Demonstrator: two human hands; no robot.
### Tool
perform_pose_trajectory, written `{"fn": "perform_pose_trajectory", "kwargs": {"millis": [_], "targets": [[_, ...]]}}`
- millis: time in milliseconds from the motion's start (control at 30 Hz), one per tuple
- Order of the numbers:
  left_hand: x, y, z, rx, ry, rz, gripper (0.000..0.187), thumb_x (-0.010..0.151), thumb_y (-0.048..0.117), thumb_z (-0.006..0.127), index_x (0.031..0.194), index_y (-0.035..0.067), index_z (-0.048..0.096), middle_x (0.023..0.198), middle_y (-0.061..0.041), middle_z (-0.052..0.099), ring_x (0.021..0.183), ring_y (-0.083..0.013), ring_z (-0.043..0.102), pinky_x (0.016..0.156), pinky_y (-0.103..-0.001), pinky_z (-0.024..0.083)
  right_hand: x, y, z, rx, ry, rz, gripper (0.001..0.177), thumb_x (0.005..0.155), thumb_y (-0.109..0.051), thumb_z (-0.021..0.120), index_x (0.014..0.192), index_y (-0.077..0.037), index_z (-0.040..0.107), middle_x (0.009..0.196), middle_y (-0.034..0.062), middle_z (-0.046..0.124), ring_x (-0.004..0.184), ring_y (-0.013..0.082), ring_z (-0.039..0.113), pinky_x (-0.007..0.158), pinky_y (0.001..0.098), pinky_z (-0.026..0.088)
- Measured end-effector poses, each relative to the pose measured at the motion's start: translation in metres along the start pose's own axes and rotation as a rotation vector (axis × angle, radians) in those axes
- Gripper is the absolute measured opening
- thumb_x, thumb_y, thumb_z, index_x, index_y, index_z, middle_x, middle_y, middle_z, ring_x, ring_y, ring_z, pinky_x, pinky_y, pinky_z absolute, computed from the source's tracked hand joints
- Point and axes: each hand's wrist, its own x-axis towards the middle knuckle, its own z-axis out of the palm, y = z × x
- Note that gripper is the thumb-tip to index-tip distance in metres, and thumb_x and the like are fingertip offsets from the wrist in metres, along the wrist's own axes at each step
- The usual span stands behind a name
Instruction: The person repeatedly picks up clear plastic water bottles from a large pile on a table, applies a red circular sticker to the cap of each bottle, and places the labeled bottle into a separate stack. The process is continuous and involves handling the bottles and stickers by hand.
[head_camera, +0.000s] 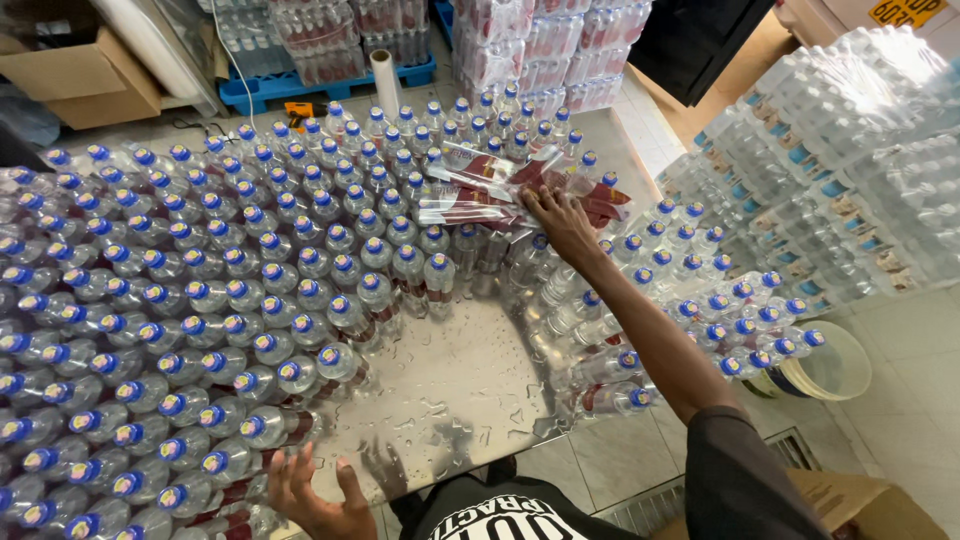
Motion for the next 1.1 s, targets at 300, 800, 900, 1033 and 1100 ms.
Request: {"fn": "perform_pose_trajectory", "kwargs": {"millis": [300, 800, 900, 1033, 1100], "targets": [[-0.012, -0.027, -0.011, -0.045, 0.064, -0.217, 0.038, 0.101, 0.006, 0.073, 0.138, 0.002, 0.066, 0.162, -0.024, 0.040, 0.137, -0.0389, 0.058, 0.106, -0.054, 0.061, 0.046, -0.043, -0.032, 0.246, 0.196, -0.043, 0.070, 0.101, 0.016, 0.062, 0.164, -0.012, 0.048, 0.162, 0.0270, 0.050, 0.130, 0.0460, 0.067, 0.089, 0.0552, 0.070], [-0.018, -0.058, -0.035, -0.083, -0.035, -0.336, 0.037, 0.095, 0.010, 0.077, 0.128, -0.004, 0.071, 0.160, -0.023, 0.045, 0.130, -0.0390, 0.063, 0.098, -0.052, 0.064, 0.159, -0.247, 0.002, 0.262, -0.054, -0.371, 0.095, 0.095, 0.009, 0.060, 0.176, -0.020, 0.020, 0.181, 0.0227, 0.005, 0.168, 0.0463, 0.009, 0.136, 0.0653, 0.014], [-0.006, -0.053, -0.042, 0.029, -0.115, -0.447, 0.041, 0.098, 0.020, 0.077, 0.125, -0.010, 0.074, 0.161, -0.023, 0.046, 0.122, -0.0401, 0.067, 0.093, -0.053, 0.065, 0.141, -0.253, -0.005, 0.358, -0.081, -0.352, 0.074, 0.111, -0.006, 0.056, 0.175, -0.016, 0.020, 0.180, 0.0252, 0.016, 0.168, 0.0460, 0.010, 0.136, 0.0646, 0.012], [-0.006, -0.060, -0.040, 0.022, -0.115, -0.405, 0.040, 0.103, 0.023, 0.075, 0.130, -0.006, 0.073, 0.164, -0.019, 0.042, 0.124, -0.0359, 0.062, 0.095, -0.053, 0.063, 0.124, -0.237, -0.034, 0.315, -0.020, -0.291, 0.097, 0.095, 0.010, 0.063, 0.176, -0.014, 0.014, 0.180, 0.0293, 0.016, 0.168, 0.0484, 0.011, 0.137, 0.0614, 0.015], [0.001, -0.064, -0.038, -0.021, -0.112, -0.324, 0.038, 0.103, 0.019, 0.076, 0.132, -0.006, 0.071, 0.161, -0.021, 0.043, 0.118, -0.0395, 0.066, 0.095, -0.054, 0.064, 0.120, -0.230, -0.039, 0.241, 0.161, -0.298, 0.055, 0.092, 0.001, 0.079, 0.142, -0.010, 0.059, 0.139, 0.0216, 0.059, 0.112, 0.0275, 0.064, 0.093, 0.0432, 0.061]]}}
